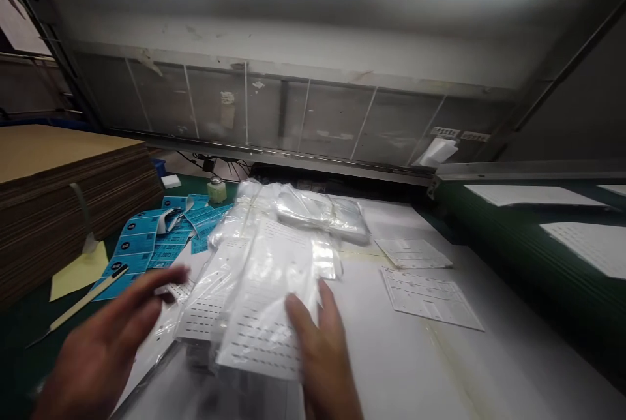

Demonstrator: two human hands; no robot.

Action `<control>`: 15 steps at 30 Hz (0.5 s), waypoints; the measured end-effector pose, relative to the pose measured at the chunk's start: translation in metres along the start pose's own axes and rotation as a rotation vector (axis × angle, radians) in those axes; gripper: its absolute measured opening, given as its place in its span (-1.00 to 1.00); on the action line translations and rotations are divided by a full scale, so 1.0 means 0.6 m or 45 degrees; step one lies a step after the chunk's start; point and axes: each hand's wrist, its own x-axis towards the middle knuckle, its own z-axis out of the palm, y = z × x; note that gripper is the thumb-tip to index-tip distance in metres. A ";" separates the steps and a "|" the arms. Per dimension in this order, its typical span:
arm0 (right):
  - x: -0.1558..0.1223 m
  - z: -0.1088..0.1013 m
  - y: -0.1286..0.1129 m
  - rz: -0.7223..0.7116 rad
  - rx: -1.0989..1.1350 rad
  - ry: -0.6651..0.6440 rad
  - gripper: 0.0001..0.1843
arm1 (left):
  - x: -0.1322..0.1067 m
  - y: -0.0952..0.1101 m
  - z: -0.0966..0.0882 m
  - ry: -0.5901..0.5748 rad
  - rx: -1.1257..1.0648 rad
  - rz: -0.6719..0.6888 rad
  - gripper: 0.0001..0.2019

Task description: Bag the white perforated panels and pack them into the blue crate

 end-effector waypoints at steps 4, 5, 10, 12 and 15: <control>0.024 0.102 0.024 -0.158 -0.262 -0.203 -0.18 | 0.111 -0.003 -0.006 -0.090 -0.400 -0.193 -0.37; 0.028 0.118 0.035 -0.183 -0.322 -0.221 -0.22 | 0.129 -0.011 0.003 -0.192 -0.470 -0.277 -0.35; 0.038 0.115 0.056 -0.161 -0.449 -0.155 -0.14 | 0.147 -0.032 0.031 -0.592 -0.611 -0.425 -0.37; 0.051 0.092 0.048 -0.097 -0.424 -0.183 -0.03 | 0.144 -0.031 0.029 -0.571 -0.601 -0.446 -0.38; 0.086 0.069 0.039 0.101 -0.345 -0.354 -0.05 | 0.145 -0.027 0.026 -0.552 -0.614 -0.522 -0.36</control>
